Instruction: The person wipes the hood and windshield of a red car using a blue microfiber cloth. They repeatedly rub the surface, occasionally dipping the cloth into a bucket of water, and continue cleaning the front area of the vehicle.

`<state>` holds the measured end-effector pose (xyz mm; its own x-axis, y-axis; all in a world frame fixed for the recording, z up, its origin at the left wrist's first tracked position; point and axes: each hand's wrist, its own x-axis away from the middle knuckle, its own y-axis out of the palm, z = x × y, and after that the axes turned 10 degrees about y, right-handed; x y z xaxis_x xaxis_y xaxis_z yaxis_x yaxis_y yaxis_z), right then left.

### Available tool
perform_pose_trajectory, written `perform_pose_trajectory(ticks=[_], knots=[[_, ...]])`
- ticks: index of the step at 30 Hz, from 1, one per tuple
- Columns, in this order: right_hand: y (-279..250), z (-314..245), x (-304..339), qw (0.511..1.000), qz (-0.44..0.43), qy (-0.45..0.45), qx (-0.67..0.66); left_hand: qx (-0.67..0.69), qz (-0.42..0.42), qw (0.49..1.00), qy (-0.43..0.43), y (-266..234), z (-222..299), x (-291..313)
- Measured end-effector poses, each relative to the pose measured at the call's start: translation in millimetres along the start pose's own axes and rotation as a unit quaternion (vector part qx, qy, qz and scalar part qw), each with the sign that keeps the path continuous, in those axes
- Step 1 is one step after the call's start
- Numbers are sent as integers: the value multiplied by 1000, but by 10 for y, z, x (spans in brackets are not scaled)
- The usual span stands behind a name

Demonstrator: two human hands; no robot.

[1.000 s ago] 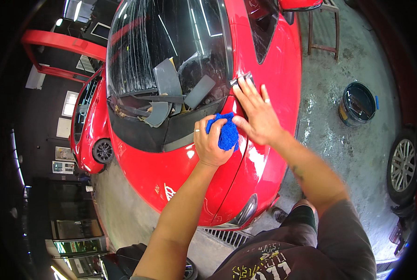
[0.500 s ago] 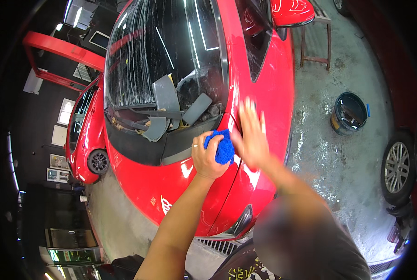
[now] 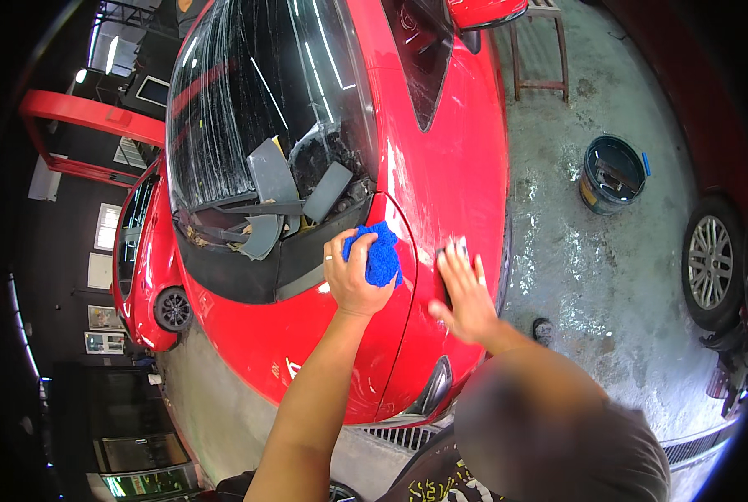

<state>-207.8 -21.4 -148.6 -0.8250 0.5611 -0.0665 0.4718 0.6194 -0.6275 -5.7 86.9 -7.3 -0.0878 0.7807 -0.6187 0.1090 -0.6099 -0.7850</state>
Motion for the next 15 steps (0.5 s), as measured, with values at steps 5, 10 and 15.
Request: perform_pose_trajectory(ticks=[5, 10, 15], knots=[[-474, -32, -1073, 992, 120, -36, -27, 22, 2, 1000, 17, 177, 52, -103], [-418, 26, -1028, 992, 80, -56, -74, 6, 6, 1000, 6, 143, -49, 36], [-321, 65, -772, 996, 88, -11, -23, 20, -13, 1000, 5, 73, 34, -65]])
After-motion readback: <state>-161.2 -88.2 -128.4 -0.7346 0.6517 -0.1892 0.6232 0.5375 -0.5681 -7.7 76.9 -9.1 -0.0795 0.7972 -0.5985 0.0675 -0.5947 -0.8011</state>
